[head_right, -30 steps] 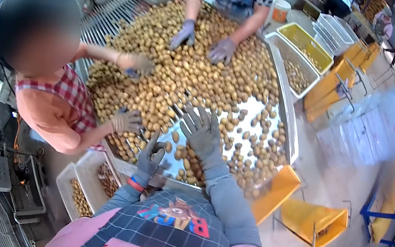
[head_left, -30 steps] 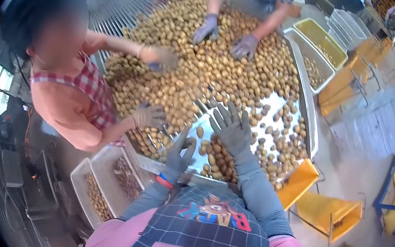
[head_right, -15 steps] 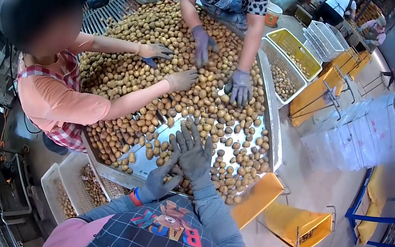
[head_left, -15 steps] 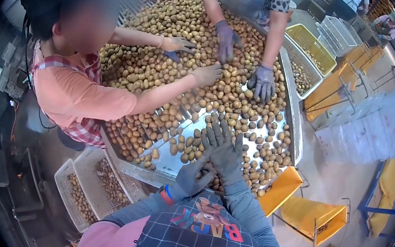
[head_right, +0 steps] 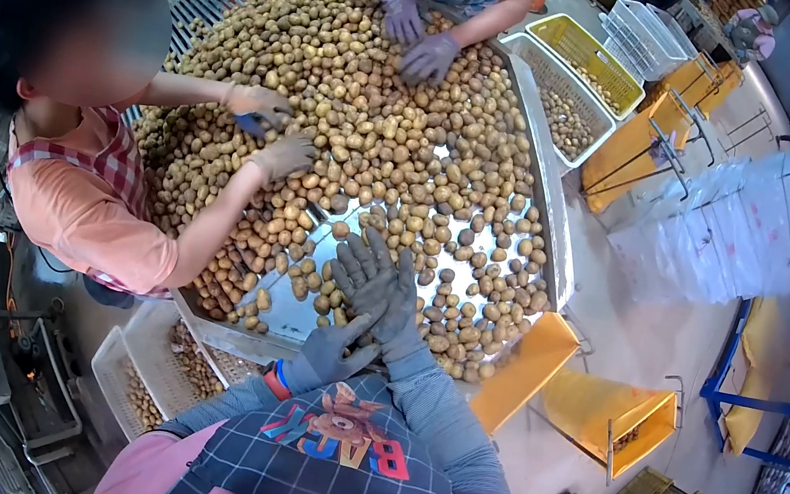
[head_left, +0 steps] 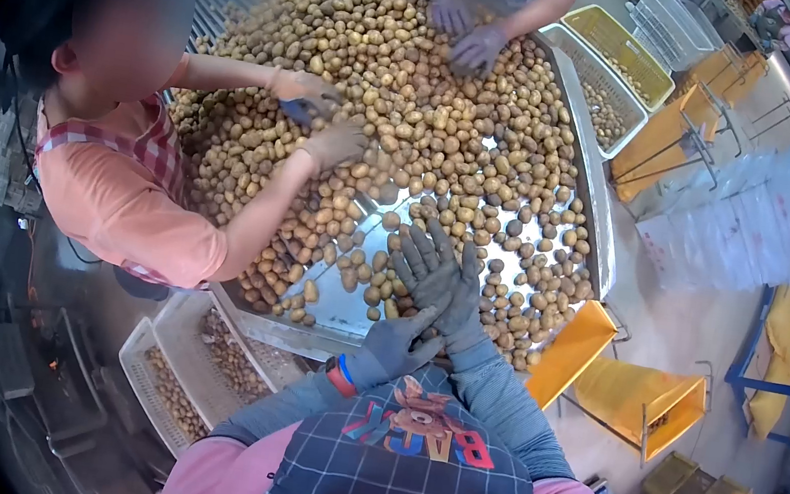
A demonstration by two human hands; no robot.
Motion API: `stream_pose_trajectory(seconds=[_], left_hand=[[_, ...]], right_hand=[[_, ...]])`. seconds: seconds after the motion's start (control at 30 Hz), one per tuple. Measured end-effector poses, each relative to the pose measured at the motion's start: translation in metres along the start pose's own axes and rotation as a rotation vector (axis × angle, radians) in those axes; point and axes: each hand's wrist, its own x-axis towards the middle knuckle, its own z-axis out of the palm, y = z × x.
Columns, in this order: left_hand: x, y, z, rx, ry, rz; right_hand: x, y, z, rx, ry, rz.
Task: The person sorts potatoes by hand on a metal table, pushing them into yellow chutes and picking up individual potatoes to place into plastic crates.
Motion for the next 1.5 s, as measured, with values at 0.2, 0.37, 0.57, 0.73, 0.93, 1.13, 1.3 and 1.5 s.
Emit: stream_pose_trajectory(seconds=[0.2,0.37,0.57,0.73,0.93,1.13,1.3,1.5], left_hand=[[0.000,0.012,-0.013,-0.167,0.022,-0.022],[0.000,0.013,-0.025,-0.109,0.134,0.043],[-0.004,0.033,-0.036,0.015,-0.020,-0.010],[-0.006,0.016,-0.027,0.051,0.045,0.071],[0.012,-0.017,-0.058,-0.489,0.317,-0.243],[0.029,-0.007,-0.060,-0.184,0.217,-0.269],[0.014,0.032,-0.042,-0.042,0.106,0.027],[0.010,0.052,-0.048,-0.194,-0.047,0.018]], right_hand=[[-0.001,0.007,-0.010,-0.075,0.030,0.028],[0.010,0.016,-0.038,-1.405,0.313,-0.081],[0.005,0.019,-0.028,-2.241,0.149,-0.206],[0.006,0.024,-0.025,-2.428,0.109,-0.237],[0.004,0.011,0.000,-0.673,0.083,0.000],[0.006,-0.001,0.007,-0.110,0.019,0.057],[0.010,-0.012,0.013,-0.047,0.008,-0.040],[0.016,-0.008,-0.010,-0.250,0.117,-0.043]])
